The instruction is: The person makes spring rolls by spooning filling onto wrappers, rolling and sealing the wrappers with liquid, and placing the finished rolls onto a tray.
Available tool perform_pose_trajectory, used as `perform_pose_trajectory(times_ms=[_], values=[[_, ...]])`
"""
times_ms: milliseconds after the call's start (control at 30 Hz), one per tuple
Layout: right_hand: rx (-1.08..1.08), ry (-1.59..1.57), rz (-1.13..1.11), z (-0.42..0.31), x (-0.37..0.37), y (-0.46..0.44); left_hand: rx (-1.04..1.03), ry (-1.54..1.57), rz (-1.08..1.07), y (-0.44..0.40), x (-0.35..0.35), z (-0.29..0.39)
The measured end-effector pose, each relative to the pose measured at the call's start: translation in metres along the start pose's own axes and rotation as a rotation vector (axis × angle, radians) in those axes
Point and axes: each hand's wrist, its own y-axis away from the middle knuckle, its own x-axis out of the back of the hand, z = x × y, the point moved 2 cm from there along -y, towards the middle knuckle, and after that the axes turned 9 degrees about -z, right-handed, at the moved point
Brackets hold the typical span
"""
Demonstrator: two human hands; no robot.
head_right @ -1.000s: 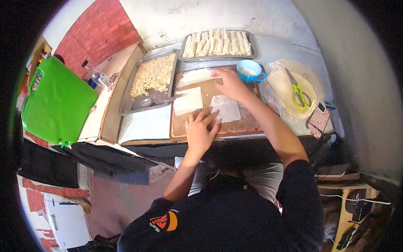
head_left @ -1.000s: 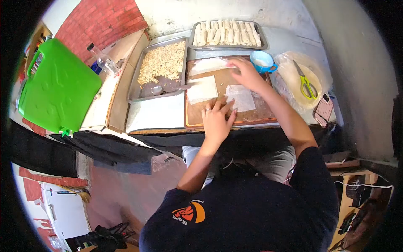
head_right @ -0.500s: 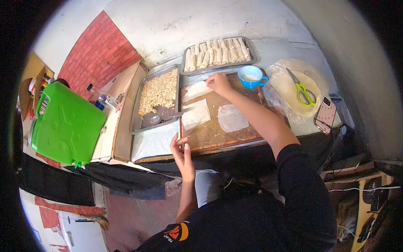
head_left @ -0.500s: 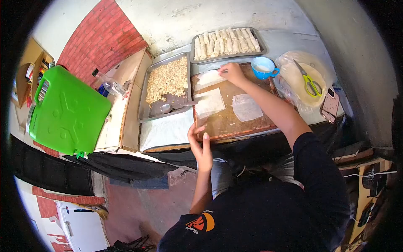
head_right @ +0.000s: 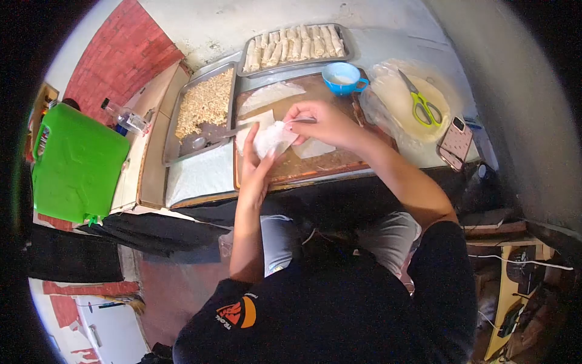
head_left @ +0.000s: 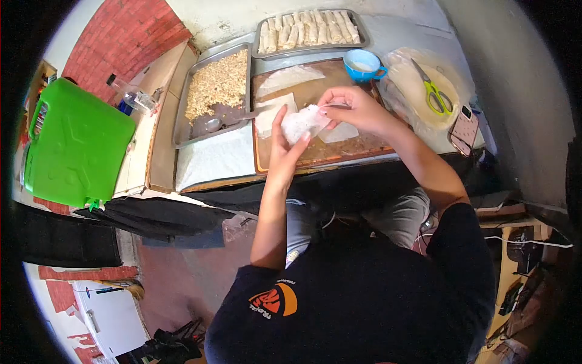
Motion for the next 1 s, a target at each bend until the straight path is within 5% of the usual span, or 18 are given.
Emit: perform_pose_trajectory(times_ms=[67, 100, 200, 333, 567, 1000], values=[[-0.002, 0.023, 0.102, 0.009, 0.004, 0.016, 0.264, 0.21, -0.046, -0.006, -0.012, 0.0], [-0.031, 0.106, 0.155, 0.016, 0.01, 0.023, 0.177, 0.138, 0.028, -0.011, -0.014, -0.012], [-0.104, 0.304, 0.309, 0.039, 0.02, 0.04, 0.083, -0.443, -0.045, -0.016, -0.011, -0.018], [-0.1, 0.503, 0.485, 0.057, 0.014, 0.055, 0.113, -0.814, 0.024, -0.012, -0.026, -0.015], [0.044, 0.735, 0.523, 0.056, 0.007, 0.061, -0.043, -0.848, 0.042, -0.012, -0.027, -0.026], [0.017, 0.725, 0.501, 0.054, 0.008, 0.063, -0.024, -0.787, -0.001, -0.026, -0.022, -0.023]])
